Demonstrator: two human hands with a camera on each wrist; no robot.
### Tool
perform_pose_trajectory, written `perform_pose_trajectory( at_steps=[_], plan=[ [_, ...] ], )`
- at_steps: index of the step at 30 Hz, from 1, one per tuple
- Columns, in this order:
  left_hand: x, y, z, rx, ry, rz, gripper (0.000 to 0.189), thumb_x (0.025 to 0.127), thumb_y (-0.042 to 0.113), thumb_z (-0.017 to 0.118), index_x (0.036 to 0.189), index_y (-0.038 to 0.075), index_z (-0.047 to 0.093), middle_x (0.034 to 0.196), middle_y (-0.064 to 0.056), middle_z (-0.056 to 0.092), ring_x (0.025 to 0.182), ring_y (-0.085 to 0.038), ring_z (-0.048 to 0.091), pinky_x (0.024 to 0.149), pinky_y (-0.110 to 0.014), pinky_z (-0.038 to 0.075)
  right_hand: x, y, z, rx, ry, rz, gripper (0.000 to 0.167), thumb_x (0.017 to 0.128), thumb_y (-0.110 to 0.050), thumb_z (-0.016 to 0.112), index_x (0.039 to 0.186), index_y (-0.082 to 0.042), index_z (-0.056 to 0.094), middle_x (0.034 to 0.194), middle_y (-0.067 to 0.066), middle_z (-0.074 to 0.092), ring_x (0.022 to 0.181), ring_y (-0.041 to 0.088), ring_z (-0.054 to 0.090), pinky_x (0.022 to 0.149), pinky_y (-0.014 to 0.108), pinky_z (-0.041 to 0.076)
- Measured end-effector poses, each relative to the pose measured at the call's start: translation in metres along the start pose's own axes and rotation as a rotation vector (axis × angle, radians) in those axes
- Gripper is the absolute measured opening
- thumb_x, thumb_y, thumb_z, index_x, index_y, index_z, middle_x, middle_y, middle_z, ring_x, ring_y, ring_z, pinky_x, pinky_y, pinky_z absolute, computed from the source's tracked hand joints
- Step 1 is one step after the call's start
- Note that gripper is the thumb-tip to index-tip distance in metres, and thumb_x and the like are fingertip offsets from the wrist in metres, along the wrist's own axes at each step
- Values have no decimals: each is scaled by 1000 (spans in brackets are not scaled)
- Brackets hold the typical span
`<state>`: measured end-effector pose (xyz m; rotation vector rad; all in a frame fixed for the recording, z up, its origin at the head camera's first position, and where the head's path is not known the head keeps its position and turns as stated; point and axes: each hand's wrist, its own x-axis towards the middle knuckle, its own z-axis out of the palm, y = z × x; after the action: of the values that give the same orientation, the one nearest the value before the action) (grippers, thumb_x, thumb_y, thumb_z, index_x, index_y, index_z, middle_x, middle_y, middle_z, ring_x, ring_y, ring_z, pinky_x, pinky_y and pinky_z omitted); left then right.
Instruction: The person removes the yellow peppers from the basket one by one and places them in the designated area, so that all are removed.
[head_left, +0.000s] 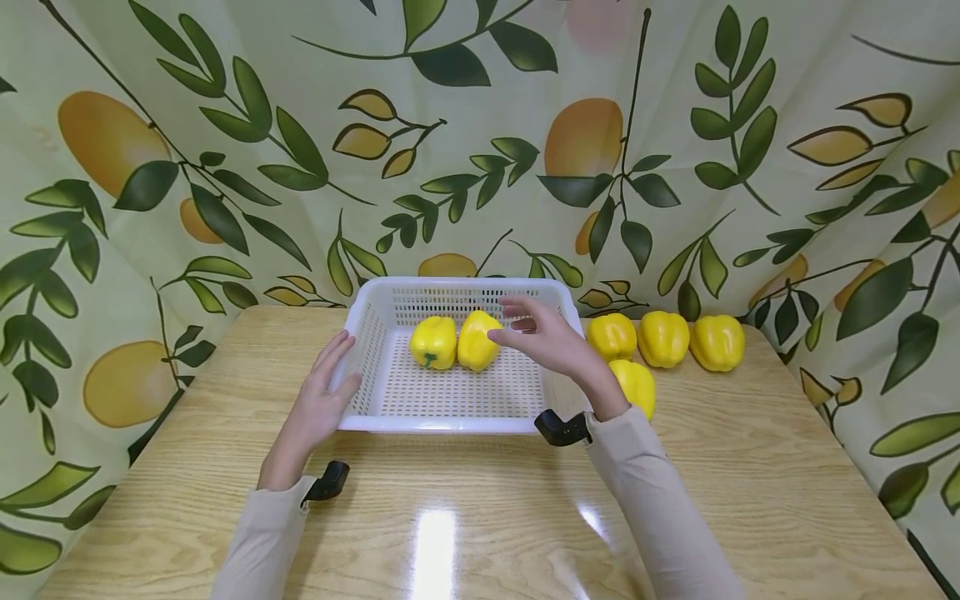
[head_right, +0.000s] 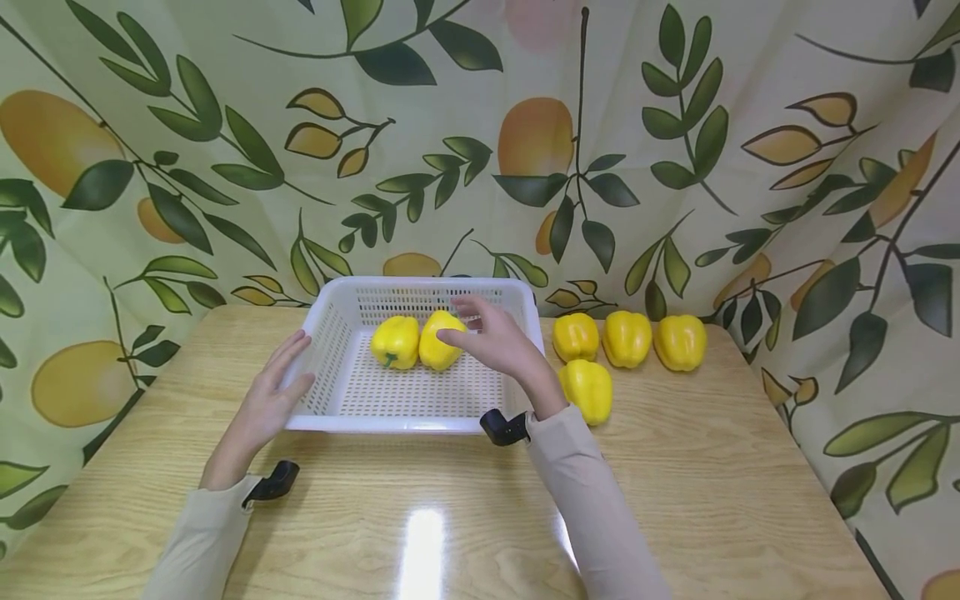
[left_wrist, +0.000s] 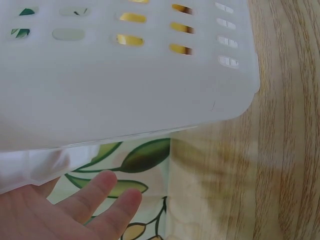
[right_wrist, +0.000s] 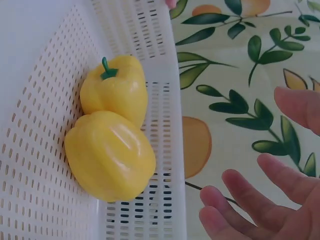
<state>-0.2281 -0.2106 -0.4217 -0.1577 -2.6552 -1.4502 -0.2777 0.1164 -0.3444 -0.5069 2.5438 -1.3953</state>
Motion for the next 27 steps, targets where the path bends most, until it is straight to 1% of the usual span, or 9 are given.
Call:
perform_pose_trajectory(
  at_steps=[3,11,21,27],
  plan=[
    [0,0,0,-5,1,5,60,97,6,50,154,0,30,167,-13,14,153,-41,12,121,-64,12,8,2,-1,-2,-7,27,66,93,-33,66,149,-9,40,150,17,46,132,37,51,109,50,46],
    [1,-2,1,-6,8,9,60,97,6,50,154,1,30,167,-13,15,153,-40,12,121,-64,13,31,9,2,-52,27,90,64,93,-33,66,148,-11,41,148,18,48,132,37,51,108,50,46],
    [1,-2,0,1,8,-2,60,98,6,50,154,3,30,167,-11,14,153,-40,12,121,-65,13,52,25,6,-60,6,150,64,95,-32,64,150,-10,39,149,18,47,135,37,48,108,51,46],
    [1,-1,1,4,6,-15,60,98,8,50,155,4,30,167,-10,14,153,-39,12,121,-64,13,63,34,9,-88,13,146,62,95,-29,65,148,-9,41,146,19,49,135,36,48,106,50,48]
  ],
)
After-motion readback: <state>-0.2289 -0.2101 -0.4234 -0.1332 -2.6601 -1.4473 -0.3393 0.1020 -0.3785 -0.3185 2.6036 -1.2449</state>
